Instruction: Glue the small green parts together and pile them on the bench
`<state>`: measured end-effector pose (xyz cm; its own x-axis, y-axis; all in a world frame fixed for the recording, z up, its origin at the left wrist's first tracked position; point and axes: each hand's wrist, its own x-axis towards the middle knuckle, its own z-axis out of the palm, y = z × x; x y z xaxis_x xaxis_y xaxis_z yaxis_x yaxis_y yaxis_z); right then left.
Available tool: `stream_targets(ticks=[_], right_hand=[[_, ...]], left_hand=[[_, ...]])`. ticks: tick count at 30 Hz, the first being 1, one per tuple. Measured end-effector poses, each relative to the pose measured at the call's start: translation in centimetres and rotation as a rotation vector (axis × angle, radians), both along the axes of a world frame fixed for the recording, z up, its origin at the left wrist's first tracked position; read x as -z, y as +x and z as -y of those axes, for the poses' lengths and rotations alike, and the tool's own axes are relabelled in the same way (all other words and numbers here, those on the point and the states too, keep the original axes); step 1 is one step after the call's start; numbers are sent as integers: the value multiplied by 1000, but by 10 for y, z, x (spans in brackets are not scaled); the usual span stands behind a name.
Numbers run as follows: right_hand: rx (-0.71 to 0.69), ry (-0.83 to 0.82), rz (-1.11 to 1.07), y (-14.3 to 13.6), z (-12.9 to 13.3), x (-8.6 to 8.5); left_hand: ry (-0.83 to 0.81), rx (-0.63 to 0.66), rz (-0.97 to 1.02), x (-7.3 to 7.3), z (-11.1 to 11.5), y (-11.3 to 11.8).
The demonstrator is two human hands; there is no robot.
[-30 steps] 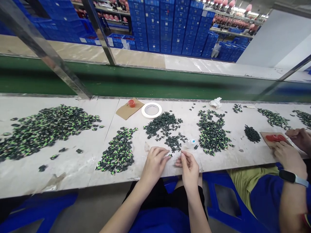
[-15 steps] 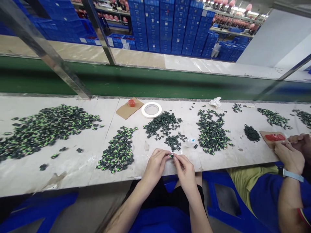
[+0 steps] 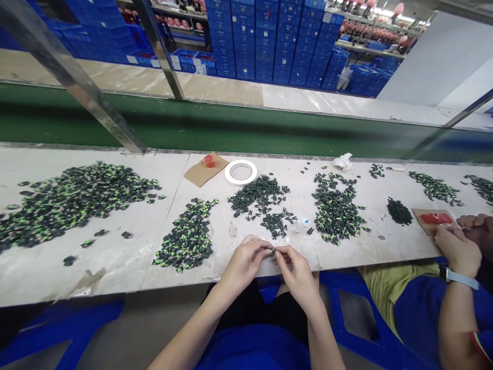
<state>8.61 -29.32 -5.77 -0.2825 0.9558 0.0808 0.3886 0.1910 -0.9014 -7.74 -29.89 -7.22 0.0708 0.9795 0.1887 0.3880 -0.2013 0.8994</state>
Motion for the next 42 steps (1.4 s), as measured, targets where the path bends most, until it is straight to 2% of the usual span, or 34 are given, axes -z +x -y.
stream_targets(ticks=[8,16,22,26,32,37,42], right_hand=[[38,-79,-75,-3,6,3],[52,66,-24,-4,8,2],[102,78,-18,-9,12,6],[68,60,-9,-7,13,2],[-61,55,-32,-3,14,-7],[-45,160,-45,-5,16,-9],[-12,121,-128,-7,17,-4]], left_hand=[[-42,-25,21,-9,9,4],[-123,-56,90,-18,13,7],[-155,-80,158,-19,16,9],[-203,-79,199,-17,17,8],[-26,-54,17,-22,17,3],[87,-74,-80,-27,19,5],[163,-67,-116,-29,21,5]])
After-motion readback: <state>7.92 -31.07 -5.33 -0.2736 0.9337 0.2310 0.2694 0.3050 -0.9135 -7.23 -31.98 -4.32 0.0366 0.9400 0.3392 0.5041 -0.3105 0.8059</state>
